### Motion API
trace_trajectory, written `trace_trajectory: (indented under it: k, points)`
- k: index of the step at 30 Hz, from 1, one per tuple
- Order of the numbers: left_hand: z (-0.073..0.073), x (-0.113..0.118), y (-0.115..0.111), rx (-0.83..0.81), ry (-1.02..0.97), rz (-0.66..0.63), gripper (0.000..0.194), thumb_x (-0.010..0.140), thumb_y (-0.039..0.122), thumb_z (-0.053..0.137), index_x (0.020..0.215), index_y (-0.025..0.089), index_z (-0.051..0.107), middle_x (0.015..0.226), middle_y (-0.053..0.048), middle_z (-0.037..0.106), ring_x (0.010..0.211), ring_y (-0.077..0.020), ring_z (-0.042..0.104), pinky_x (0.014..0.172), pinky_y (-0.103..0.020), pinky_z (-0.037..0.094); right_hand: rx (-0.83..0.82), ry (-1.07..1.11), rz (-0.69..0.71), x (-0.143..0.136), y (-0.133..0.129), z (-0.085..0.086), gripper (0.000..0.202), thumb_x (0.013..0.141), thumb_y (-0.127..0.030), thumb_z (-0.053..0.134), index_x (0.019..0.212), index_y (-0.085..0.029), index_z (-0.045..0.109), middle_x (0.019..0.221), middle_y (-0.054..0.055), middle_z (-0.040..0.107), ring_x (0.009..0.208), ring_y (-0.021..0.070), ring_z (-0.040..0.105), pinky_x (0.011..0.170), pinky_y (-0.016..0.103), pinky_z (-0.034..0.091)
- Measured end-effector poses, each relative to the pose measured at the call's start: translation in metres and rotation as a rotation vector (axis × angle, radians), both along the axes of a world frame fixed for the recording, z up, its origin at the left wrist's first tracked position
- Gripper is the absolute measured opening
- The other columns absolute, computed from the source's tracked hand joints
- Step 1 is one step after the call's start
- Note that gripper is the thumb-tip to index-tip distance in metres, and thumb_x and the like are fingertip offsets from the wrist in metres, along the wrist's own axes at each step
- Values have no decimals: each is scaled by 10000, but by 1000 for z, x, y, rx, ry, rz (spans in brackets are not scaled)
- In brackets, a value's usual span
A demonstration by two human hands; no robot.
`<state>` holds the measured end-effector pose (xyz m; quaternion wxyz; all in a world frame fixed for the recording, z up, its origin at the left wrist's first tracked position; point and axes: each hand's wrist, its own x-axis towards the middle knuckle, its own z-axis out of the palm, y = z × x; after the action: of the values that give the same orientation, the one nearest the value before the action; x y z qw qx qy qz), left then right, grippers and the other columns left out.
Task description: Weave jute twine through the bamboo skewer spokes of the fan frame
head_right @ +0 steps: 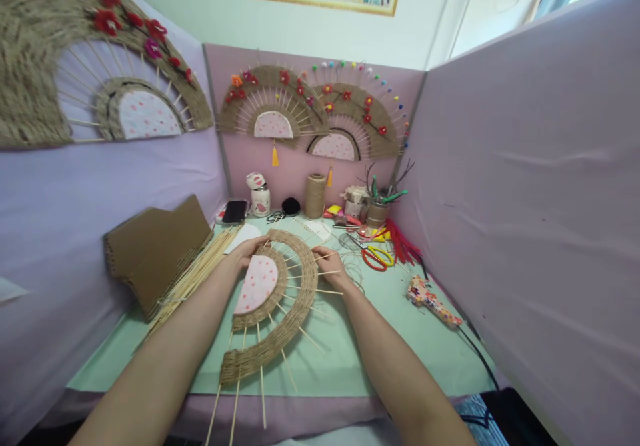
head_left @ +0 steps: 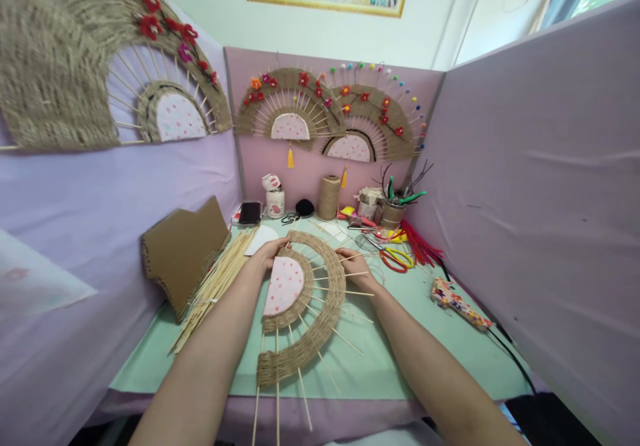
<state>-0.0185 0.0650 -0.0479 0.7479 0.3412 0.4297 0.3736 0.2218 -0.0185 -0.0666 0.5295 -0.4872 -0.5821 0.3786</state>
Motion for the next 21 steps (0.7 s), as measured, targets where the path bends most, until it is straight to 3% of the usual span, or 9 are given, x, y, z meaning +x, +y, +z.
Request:
trace_trajectory:
  k: [4,11,15,18,21]
  points:
    - [4,-7,-7,-44,-65,26,232,758,273,603,579,163,506,501,-58,585,473,-206,598,537,-359,510,-12,8,42,1,-1,1,284,683,-348,587,863,-158,696,833,65,687,754,185,598,667,300,456]
    - [5,-11,-18,-40,-148,66,246,794,252,566,574,155,515,519,-46,587,511,-187,615,587,-338,523,-95,237,-1,1,0,-1,375,643,-425,637,900,-154,673,732,51,671,598,157,563,554,278,424]
    - [5,-21,-30,-1,-158,-22,42,759,167,609,763,127,618,647,-57,648,615,-189,648,677,-330,524,-128,234,-60,6,0,0,413,647,-442,635,936,-149,664,463,-37,499,400,91,376,421,235,293]
    - [5,-34,-40,53,-120,-104,166,760,196,620,897,103,641,831,-111,689,779,-226,663,775,-352,505,-138,220,-78,7,0,-1,410,643,-436,642,933,-147,664,400,-80,363,361,62,242,388,217,187]
    - [6,-44,-49,121,-95,-228,262,760,249,629,968,90,644,986,-164,675,888,-252,648,833,-360,478,-160,202,-41,5,0,-2,384,643,-431,650,904,-150,669,410,-80,355,362,52,211,380,214,144]
